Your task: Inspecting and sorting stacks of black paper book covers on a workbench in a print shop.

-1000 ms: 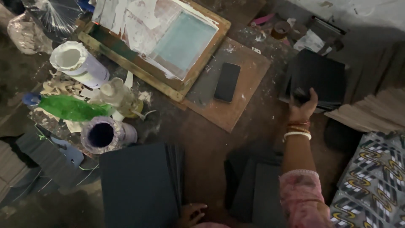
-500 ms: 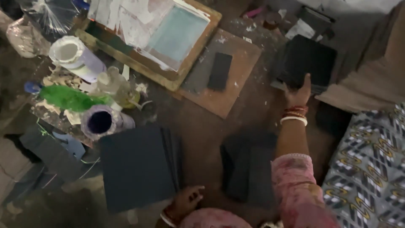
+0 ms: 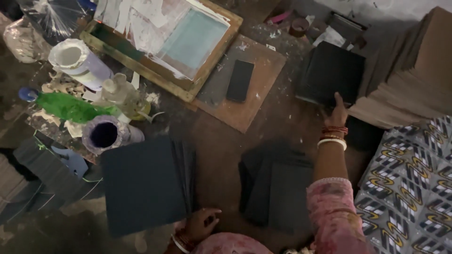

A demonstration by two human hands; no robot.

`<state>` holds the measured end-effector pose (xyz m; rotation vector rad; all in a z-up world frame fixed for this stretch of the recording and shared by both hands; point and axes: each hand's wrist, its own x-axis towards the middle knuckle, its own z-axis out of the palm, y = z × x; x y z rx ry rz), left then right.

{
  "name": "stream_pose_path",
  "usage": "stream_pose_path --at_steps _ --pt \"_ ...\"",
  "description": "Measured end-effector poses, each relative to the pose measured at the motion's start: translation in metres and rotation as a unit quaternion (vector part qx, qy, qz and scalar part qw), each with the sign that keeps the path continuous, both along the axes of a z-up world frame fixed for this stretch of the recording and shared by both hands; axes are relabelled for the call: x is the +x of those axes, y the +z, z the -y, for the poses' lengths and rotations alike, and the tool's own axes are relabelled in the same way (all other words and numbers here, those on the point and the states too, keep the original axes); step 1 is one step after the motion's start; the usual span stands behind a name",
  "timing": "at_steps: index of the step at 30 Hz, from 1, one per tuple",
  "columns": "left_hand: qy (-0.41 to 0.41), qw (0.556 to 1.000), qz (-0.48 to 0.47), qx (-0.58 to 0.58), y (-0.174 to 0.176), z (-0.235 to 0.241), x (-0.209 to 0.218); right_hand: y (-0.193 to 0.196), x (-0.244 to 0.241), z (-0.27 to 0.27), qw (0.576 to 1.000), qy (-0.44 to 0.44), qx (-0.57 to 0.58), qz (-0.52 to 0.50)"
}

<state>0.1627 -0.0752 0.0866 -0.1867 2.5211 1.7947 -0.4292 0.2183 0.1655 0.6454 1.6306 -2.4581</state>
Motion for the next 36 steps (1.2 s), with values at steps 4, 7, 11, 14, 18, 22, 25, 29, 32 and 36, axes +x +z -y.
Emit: stream_pose_path --at_steps 4,7,11,14,18,22,25,29,32,36 --pt "0.005 0.997 -0.062 -0.045 -0.013 -0.019 -0.01 0.02 0.026 -0.002 0.987 0.095 -0.12 -0.055" --pt "0.043 0.992 -0.114 -0.044 -0.028 -0.044 -0.037 0.036 0.072 -0.024 0.996 -0.031 -0.024 0.081" --pt "0.145 0.972 0.024 0.182 -0.03 -0.076 -0.089 -0.059 0.165 -0.107 0.915 0.142 0.374 -0.051" --pt "0.25 0.916 0.092 0.3 0.003 -0.093 -0.12 -0.038 0.256 -0.109 0.728 0.265 0.614 -0.151" --pt "0.25 0.907 0.163 0.296 0.072 -0.099 -0.166 -0.025 0.321 -0.05 0.671 0.211 0.675 -0.221" --pt "0.245 0.922 0.136 0.267 0.052 -0.089 -0.189 0.034 0.317 -0.038 0.802 0.21 0.551 -0.095" --pt "0.272 0.93 0.133 0.209 0.033 -0.077 -0.193 0.056 0.324 -0.042 0.879 0.203 0.43 -0.043" --pt "0.145 0.967 0.193 0.081 0.063 -0.08 -0.193 0.024 0.334 -0.055 0.8 0.223 0.531 -0.164" --pt "0.089 0.97 0.225 -0.021 0.055 -0.086 -0.193 -0.057 0.32 -0.095 0.799 0.242 0.517 -0.19" --pt "0.067 0.971 0.167 0.156 0.042 -0.09 -0.196 0.006 0.324 -0.077 0.925 0.186 0.265 0.2"
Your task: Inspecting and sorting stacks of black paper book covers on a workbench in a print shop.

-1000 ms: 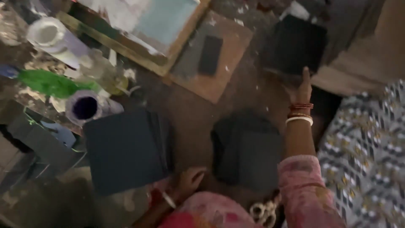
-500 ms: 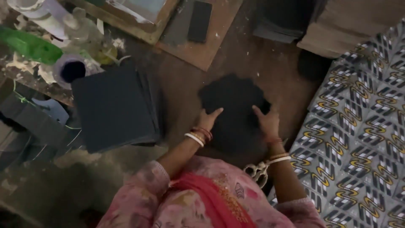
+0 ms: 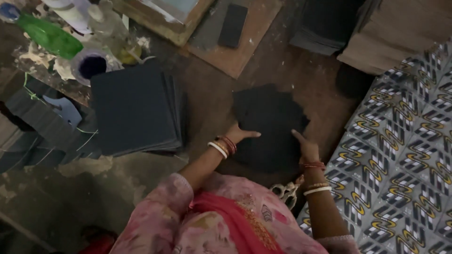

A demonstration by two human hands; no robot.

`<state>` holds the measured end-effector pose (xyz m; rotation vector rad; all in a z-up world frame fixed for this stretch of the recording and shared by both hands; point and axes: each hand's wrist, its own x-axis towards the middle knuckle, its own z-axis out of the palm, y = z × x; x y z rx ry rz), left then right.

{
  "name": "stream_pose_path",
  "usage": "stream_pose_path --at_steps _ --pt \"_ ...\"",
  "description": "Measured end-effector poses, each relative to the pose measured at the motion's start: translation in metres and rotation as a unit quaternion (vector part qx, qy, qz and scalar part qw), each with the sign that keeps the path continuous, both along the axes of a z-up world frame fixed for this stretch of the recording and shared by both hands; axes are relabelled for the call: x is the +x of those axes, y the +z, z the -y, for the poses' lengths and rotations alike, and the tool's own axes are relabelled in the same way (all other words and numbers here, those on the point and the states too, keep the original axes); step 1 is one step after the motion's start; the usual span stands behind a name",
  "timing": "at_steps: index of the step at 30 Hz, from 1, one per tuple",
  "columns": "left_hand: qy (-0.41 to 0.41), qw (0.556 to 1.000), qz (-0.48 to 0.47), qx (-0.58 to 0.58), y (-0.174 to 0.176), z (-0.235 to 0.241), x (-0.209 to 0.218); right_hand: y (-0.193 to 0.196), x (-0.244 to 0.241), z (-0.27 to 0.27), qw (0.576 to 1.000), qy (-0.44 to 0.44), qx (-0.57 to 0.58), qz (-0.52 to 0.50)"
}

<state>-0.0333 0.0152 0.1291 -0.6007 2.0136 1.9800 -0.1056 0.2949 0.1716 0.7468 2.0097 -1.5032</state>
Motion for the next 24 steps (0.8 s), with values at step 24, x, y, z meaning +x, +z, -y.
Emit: stream_pose_path --at_steps 24 --pt "-0.048 0.932 -0.359 0.016 0.029 0.039 0.032 0.055 0.014 -0.003 0.846 0.283 -0.266 -0.365"
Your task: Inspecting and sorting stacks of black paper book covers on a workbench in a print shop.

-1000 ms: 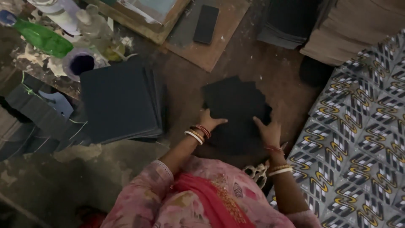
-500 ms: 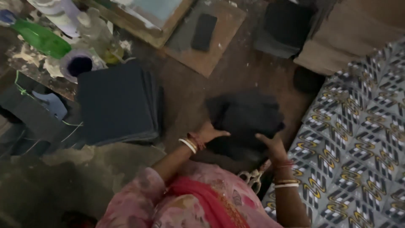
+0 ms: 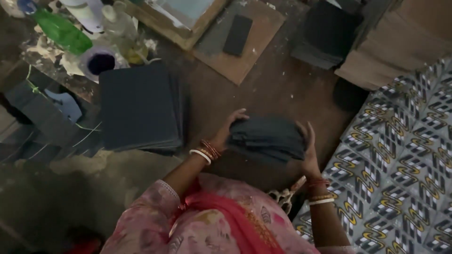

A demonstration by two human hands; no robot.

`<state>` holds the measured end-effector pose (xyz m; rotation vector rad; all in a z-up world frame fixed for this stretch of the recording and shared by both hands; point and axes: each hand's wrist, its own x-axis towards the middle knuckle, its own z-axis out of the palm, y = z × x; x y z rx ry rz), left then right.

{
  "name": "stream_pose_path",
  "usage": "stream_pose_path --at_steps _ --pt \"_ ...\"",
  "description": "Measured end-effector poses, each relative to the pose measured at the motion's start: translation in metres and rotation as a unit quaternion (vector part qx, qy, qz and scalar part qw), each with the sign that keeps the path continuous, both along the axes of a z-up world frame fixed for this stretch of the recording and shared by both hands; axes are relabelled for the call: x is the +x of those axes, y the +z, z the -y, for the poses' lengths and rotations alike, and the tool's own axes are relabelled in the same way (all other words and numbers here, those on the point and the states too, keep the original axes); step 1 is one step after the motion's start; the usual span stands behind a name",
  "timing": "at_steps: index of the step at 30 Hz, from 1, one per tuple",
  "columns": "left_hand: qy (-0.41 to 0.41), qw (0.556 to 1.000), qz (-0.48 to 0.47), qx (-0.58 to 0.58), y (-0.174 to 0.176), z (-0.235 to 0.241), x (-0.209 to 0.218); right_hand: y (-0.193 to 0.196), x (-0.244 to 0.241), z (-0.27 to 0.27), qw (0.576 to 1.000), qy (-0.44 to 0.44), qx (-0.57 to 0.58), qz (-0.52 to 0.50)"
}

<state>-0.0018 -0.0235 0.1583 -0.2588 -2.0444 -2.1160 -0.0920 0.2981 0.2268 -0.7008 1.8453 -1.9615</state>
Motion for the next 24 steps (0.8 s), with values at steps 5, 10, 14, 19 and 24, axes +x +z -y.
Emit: stream_pose_path --at_steps 5,10,14,19,24 --pt "0.107 0.99 -0.064 0.064 0.033 -0.032 -0.042 -0.012 -0.016 0.031 0.994 -0.016 -0.074 -0.08" --pt "0.117 0.961 0.047 0.248 0.059 -0.056 -0.044 0.023 -0.008 0.058 0.991 -0.116 0.04 -0.055" --pt "0.193 0.977 -0.088 -0.037 0.079 -0.037 -0.027 0.034 -0.001 0.05 0.994 -0.069 -0.086 -0.006" --pt "0.152 0.966 -0.107 -0.181 0.081 -0.04 -0.028 0.014 0.004 0.06 0.996 -0.072 0.014 -0.046" --pt "0.104 0.989 -0.007 -0.106 0.056 -0.024 -0.042 -0.033 -0.029 0.04 0.974 -0.05 0.167 -0.143"
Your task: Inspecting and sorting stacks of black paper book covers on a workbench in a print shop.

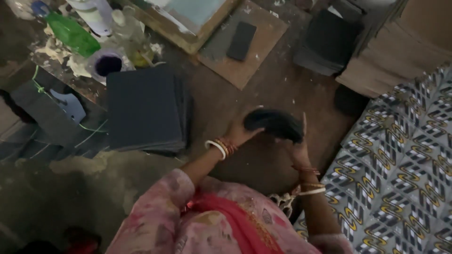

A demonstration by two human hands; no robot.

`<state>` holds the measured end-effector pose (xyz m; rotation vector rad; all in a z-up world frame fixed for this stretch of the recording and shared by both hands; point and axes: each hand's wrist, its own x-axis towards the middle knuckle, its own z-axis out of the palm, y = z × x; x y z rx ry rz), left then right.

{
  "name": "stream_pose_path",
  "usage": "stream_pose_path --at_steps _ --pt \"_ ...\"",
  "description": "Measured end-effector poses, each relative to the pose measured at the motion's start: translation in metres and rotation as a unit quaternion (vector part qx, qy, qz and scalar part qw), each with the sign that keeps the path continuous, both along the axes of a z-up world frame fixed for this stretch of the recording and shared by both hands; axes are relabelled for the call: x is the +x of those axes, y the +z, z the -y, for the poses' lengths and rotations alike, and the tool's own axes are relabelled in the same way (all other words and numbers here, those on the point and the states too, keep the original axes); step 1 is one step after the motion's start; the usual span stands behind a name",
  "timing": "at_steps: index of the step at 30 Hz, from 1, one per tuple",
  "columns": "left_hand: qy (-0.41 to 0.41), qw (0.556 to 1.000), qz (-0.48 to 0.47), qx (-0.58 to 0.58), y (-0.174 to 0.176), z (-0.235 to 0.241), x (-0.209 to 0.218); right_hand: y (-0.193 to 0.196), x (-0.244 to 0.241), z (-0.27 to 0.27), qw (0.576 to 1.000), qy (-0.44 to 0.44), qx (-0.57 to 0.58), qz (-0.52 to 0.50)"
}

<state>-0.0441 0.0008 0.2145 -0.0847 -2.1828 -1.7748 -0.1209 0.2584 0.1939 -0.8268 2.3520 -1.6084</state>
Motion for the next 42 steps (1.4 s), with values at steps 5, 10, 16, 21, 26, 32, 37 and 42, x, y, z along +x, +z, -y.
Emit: stream_pose_path --at_steps 5,10,16,21,26,32,37,42 --pt "0.109 0.983 0.096 0.111 -0.008 -0.028 0.01 -0.042 0.021 -0.016 0.931 -0.155 -0.223 0.245" --pt "0.157 0.948 0.142 0.239 -0.005 -0.031 0.049 0.015 0.052 -0.006 0.707 -0.178 -0.4 0.556" --pt "-0.167 0.903 0.103 0.383 -0.012 0.011 0.024 0.034 0.033 -0.041 0.955 -0.177 -0.181 0.156" --pt "-0.047 0.999 0.027 -0.007 -0.039 0.002 0.033 -0.014 0.022 -0.071 0.985 -0.137 -0.095 0.047" --pt "-0.115 0.992 -0.04 0.031 -0.04 0.017 0.06 0.014 0.021 -0.076 0.99 0.06 -0.116 0.045" --pt "0.003 0.997 -0.042 0.062 -0.063 -0.019 0.014 0.018 0.02 -0.038 0.973 0.024 -0.216 0.072" --pt "0.022 0.992 0.034 0.121 -0.093 -0.034 -0.005 -0.061 0.01 -0.043 0.963 -0.118 -0.225 0.094" --pt "-0.021 0.997 -0.069 0.026 -0.019 -0.004 0.034 -0.023 0.018 -0.069 0.978 0.032 -0.206 0.003"
